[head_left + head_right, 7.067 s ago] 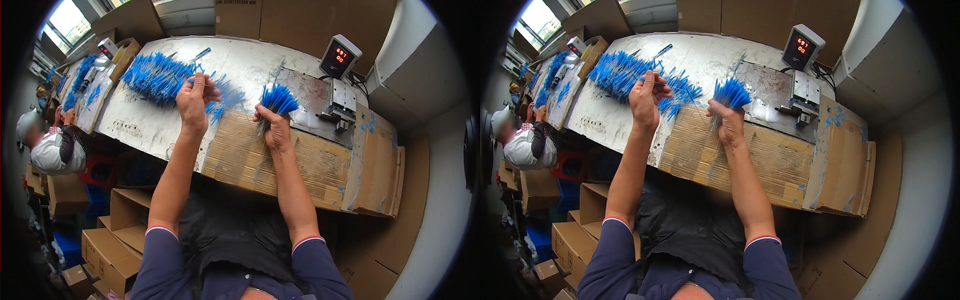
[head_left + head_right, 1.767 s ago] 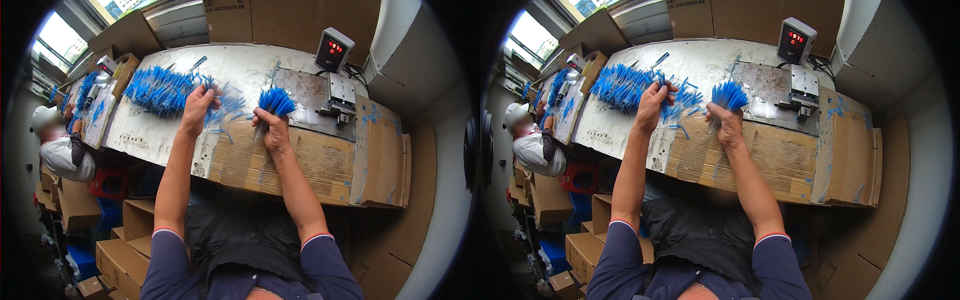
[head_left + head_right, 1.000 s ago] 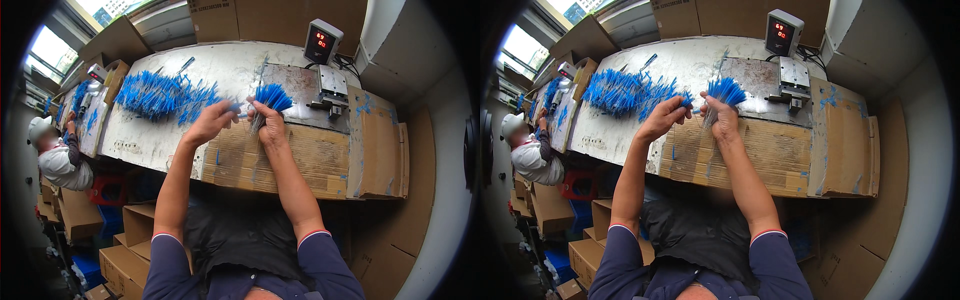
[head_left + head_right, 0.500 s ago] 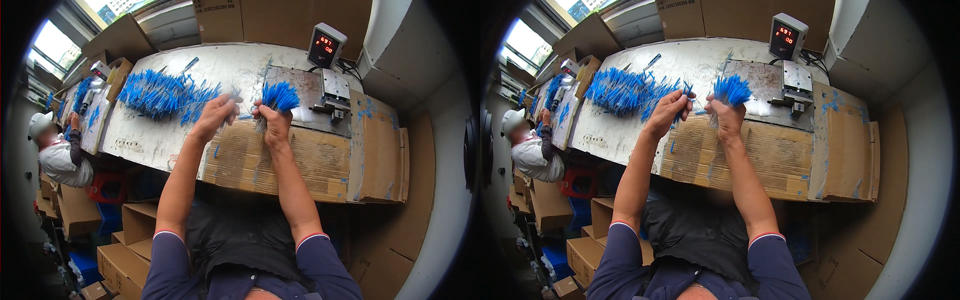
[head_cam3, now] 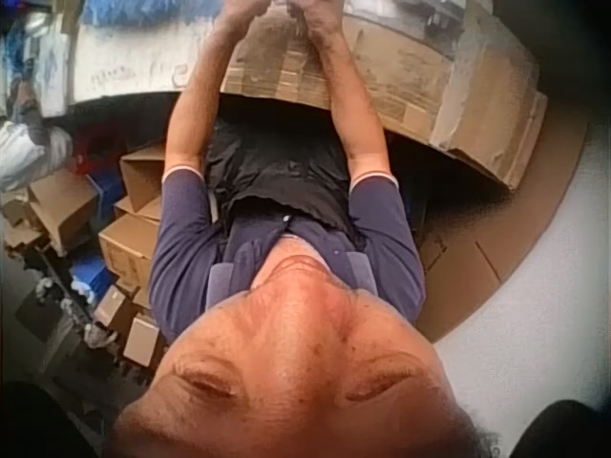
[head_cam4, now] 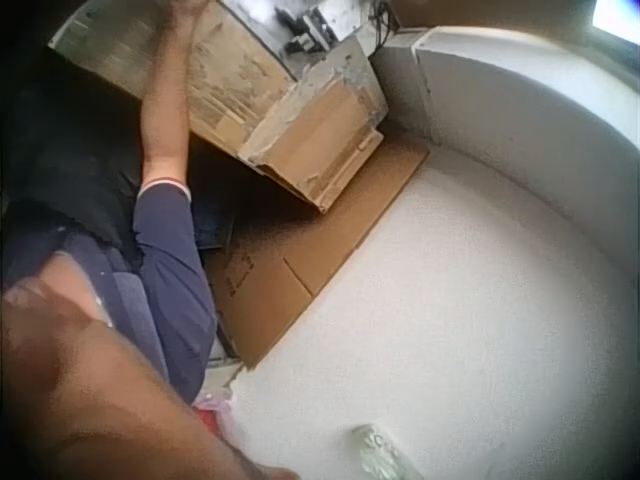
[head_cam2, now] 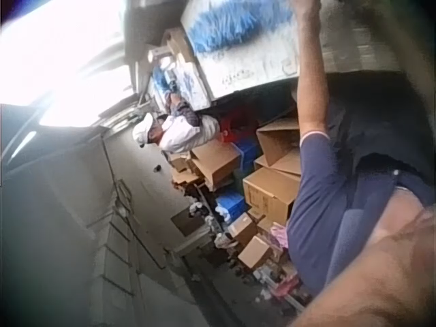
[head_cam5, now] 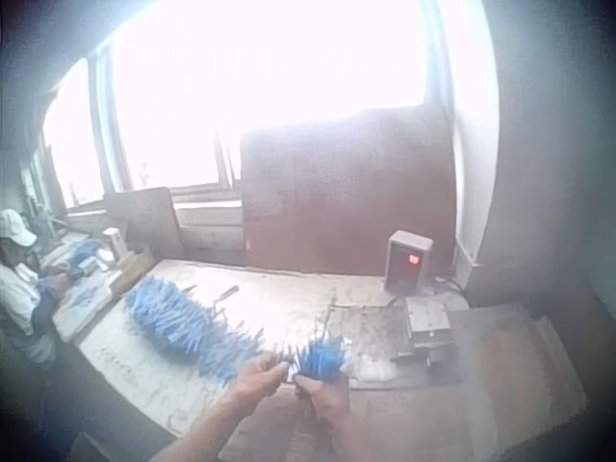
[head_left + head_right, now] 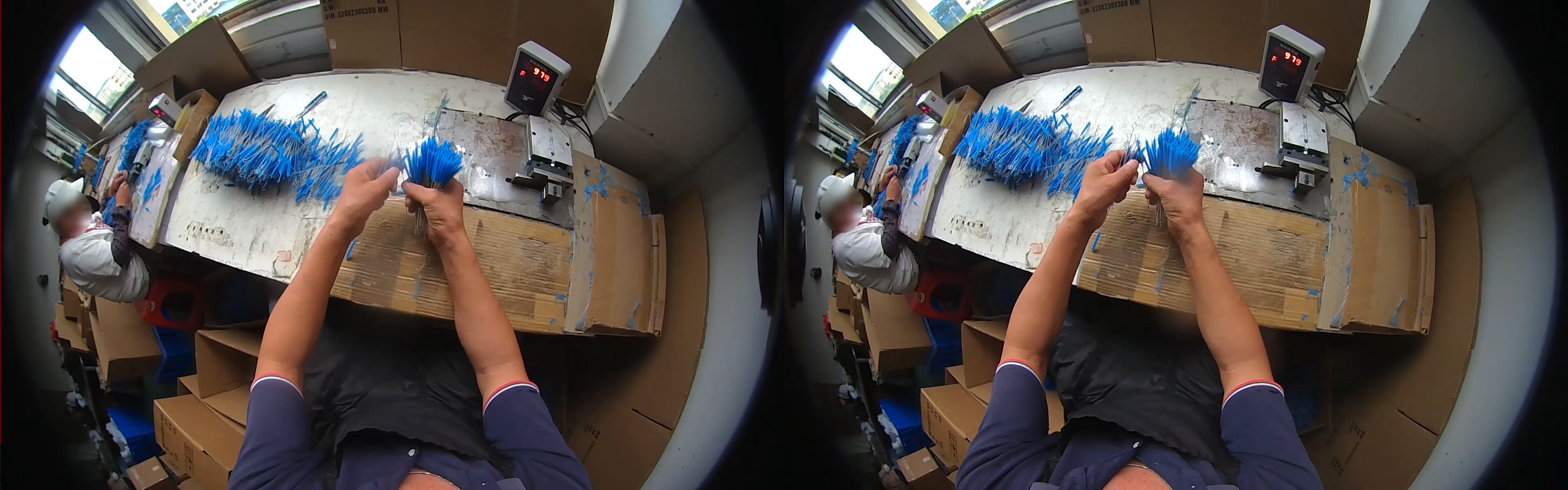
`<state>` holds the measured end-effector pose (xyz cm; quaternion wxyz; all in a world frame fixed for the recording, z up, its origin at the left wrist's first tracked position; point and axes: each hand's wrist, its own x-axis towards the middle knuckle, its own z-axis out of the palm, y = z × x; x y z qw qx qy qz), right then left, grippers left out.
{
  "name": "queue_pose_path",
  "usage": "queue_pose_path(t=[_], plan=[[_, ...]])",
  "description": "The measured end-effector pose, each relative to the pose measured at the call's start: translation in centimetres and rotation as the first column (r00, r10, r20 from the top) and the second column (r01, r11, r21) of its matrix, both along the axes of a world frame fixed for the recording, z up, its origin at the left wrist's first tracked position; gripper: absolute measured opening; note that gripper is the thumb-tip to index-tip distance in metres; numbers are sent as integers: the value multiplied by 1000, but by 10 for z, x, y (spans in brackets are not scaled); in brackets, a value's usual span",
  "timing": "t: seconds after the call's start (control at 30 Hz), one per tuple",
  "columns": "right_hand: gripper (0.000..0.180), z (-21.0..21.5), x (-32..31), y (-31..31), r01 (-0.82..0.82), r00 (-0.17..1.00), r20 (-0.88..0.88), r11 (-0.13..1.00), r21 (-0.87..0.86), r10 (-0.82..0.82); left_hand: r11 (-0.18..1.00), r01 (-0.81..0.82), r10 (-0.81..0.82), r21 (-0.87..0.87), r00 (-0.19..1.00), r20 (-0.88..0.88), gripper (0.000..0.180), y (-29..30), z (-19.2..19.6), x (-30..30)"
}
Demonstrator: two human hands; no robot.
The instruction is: The worker is grouping blue plastic filaments into bundles and inserting them into an assembly machine to create brushes.
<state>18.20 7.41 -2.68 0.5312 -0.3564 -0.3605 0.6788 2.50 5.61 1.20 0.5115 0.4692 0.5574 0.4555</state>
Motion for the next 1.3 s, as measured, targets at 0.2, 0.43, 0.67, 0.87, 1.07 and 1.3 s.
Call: queue_pose_path(t=[0.2, 0.43, 0.67, 0.87, 1.07, 1.3], plan=[[19, -1, 5, 2, -92, 994, -76, 984, -154, 81, 961, -275, 269, 8, 947, 176, 18, 3, 7, -9], [22, 3, 5, 1, -172, 985, -49, 978, -116, 168, 983, -183, 182, 11, 981, 74, 19, 1, 14, -5], [19, 0, 2, 0, -115, 993, -31, 986, -122, 112, 971, -239, 239, 10, 970, -37, 17, -5, 20, -23], [14, -24, 8, 16, -21, 989, -147, 975, -221, -12, 924, -379, 379, -45, 897, 227, 18, -25, 35, -63], [16, -28, 9, 15, -40, 988, -153, 979, -201, 9, 849, -528, 493, -19, 778, 390, 15, -82, 50, -127], [18, -32, 14, 18, -108, 989, -122, 976, -190, 86, 629, -777, 732, -9, 589, 344, 13, -209, 37, -243]])
